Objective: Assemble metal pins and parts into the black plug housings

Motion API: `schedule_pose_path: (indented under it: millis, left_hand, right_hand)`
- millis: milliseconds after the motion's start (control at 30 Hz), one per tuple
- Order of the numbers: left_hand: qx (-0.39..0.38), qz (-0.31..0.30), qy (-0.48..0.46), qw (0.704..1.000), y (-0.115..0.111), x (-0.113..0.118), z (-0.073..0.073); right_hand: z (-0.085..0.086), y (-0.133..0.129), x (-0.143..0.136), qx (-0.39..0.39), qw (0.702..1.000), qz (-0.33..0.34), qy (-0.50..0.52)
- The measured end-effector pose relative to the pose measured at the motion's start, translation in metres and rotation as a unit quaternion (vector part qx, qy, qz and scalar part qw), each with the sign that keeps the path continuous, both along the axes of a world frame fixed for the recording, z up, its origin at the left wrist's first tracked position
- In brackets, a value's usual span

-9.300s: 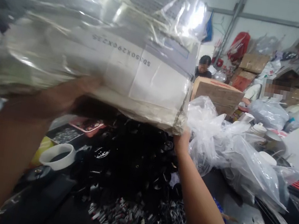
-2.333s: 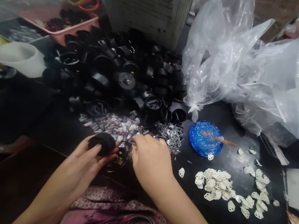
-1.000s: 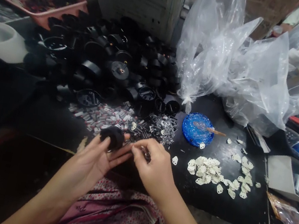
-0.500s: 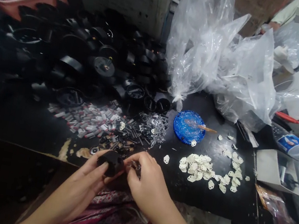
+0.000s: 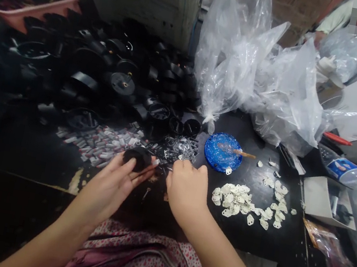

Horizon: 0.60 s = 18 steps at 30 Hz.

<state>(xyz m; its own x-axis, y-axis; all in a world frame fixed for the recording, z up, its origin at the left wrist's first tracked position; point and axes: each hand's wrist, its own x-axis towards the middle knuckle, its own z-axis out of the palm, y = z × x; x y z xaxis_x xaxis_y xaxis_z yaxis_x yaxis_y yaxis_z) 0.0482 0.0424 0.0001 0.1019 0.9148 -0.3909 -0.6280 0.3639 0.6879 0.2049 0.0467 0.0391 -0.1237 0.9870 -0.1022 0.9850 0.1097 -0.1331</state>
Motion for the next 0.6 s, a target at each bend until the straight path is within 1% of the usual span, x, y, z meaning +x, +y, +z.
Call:
schedule_pose_path:
  millis: [67,133,200,267,367,500,567,600]
  left_hand:
    - [0.006,0.009,0.0,1.0,0.002,-0.002,0.0]
    - [0.002,0.025,-0.007,1.0,-0.001,-0.003,0.001]
    - [-0.011,0.031,-0.03,0.999,-0.006,-0.003,0.004]
    - [-0.032,0.027,-0.059,0.997,-0.01,-0.001,0.006]
    - [-0.058,0.022,-0.082,0.995,-0.012,0.002,0.007]
    - [-0.038,0.021,-0.082,0.996,-0.013,0.003,0.004]
    - [-0.012,0.015,-0.069,0.997,-0.015,0.004,0.002]
    - [-0.002,0.011,-0.062,0.998,-0.016,0.004,0.001]
  right_hand:
    - [0.002,0.001,-0.002,-0.004,1.0,0.0,-0.003]
    - [0.004,-0.001,-0.003,-0.009,1.0,-0.001,0.006]
    - [0.005,-0.006,-0.005,-0.008,0.999,-0.009,0.051]
    - [0.004,-0.013,-0.007,0.003,0.991,-0.028,0.128]
    - [-0.001,-0.022,-0.009,0.023,0.967,-0.052,0.249]
    - [-0.002,-0.028,-0.006,0.035,0.919,-0.086,0.384]
    - [0.002,-0.029,-0.003,0.054,0.903,-0.096,0.415]
    - [0.004,-0.029,-0.002,0.066,0.904,-0.088,0.412]
